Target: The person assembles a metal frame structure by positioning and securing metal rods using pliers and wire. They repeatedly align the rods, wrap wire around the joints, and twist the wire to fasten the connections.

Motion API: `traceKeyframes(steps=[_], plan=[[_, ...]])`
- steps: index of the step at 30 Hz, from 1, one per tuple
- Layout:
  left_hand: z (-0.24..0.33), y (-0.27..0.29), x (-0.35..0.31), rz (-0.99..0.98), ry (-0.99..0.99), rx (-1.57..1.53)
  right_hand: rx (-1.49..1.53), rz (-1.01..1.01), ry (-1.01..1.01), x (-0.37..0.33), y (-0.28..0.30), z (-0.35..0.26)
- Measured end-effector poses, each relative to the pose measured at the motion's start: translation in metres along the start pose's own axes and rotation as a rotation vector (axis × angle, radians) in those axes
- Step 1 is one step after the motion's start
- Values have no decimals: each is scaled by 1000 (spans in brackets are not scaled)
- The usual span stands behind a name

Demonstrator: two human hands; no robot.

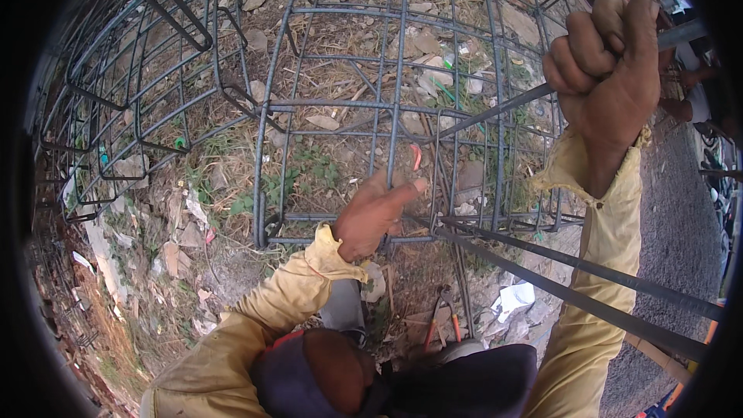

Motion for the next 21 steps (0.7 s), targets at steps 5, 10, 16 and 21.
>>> traceKeyframes(steps=[5, 10, 16, 21], plan=[[16, -2, -10, -19, 55, 14, 47, -21, 12, -5, 5, -3], [33, 66, 11, 273, -8, -250, 17, -34, 29, -1, -1, 4], [46, 134, 130, 365, -239, 2010, -20, -59, 28, 12, -13, 2], [46, 174, 198, 703, -78, 1900, -70, -78, -6, 8, -12, 3]])
Point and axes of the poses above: each hand's wrist, its own x-axis towards the middle knuckle, its own y-axis out of the back of the hand, z = x × y, the point moved 7 cm from there along x, towards the middle knuckle, and after that the axes turned 13 degrees about y, right-handed, at the moved point
